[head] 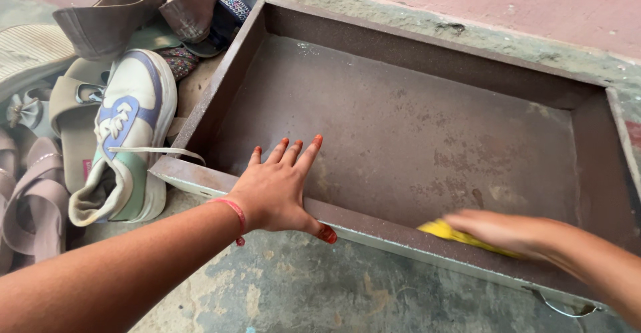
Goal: The person wipes the interior of a large, rectangular metal tray with a yellow cloth. The person uses their right hand to scrub the bottom and sides of the tray while their left hand rests on the tray's edge for stability. The task continues throughout the clip.
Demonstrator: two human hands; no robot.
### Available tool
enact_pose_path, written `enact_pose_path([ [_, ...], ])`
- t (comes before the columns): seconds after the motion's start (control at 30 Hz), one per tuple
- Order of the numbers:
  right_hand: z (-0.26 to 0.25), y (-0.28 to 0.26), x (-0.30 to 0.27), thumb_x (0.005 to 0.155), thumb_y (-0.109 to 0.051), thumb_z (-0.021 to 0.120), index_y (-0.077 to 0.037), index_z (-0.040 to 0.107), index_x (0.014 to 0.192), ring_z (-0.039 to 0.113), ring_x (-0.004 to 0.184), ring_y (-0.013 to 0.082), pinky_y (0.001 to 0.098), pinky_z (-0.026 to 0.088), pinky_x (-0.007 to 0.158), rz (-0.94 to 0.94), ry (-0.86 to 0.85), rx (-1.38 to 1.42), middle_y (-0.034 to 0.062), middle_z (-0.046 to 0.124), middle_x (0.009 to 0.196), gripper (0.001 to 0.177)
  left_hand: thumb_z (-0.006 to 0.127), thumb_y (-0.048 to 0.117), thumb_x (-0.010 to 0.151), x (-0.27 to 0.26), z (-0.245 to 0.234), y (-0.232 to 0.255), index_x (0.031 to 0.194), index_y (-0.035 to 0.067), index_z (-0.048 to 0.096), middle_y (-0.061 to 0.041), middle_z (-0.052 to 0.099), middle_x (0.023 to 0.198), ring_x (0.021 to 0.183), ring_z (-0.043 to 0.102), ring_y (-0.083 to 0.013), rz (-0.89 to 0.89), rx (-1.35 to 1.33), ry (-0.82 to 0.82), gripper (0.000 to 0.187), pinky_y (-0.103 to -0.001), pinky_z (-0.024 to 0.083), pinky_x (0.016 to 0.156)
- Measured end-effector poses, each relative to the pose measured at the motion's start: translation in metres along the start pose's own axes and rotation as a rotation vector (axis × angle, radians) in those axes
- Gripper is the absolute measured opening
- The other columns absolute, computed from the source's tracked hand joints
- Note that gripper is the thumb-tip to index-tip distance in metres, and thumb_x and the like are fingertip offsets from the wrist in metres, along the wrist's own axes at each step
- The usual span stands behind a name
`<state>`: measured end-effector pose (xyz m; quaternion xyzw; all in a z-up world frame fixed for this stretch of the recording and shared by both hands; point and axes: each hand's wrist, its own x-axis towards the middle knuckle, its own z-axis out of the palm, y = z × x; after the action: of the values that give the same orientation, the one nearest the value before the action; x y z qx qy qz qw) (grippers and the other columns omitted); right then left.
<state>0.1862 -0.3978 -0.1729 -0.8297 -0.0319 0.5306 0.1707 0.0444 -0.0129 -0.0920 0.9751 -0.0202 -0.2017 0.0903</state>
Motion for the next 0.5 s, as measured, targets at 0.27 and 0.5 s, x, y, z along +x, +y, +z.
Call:
enact_pose_path([
  [0.27,-0.044,0.053,-0.045,0.098,-0.036,0.054,-0.014,0.069,0.135,0.070,0.085,0.0177,0.0354,0.059,0.079,-0.182,0.522,-0.185,0.0076,0.078,0.099,0.045,0.063,0.095,0.060,0.002,0.005,-0.002,0.160,0.008,0.002,-0.021,0.018,0.163,0.153,0.005,-0.0397,0.100,0.117,0.088,0.146,-0.069,0.003,0.116],
  [0.5,-0.050,0.007,-0.059,0.114,-0.021,0.051,-0.004,0.062,0.125,0.064,0.093,0.0107,0.0276,0.054,0.080,-0.866,0.947,0.480,0.0021,0.070,0.109,0.024,0.057,0.097,0.061,0.001,0.012,-0.002,0.160,0.006,0.010,-0.020,0.024,0.162,0.153,0.007,-0.0400,0.145,0.151,0.187,0.142,-0.074,-0.002,0.114],
])
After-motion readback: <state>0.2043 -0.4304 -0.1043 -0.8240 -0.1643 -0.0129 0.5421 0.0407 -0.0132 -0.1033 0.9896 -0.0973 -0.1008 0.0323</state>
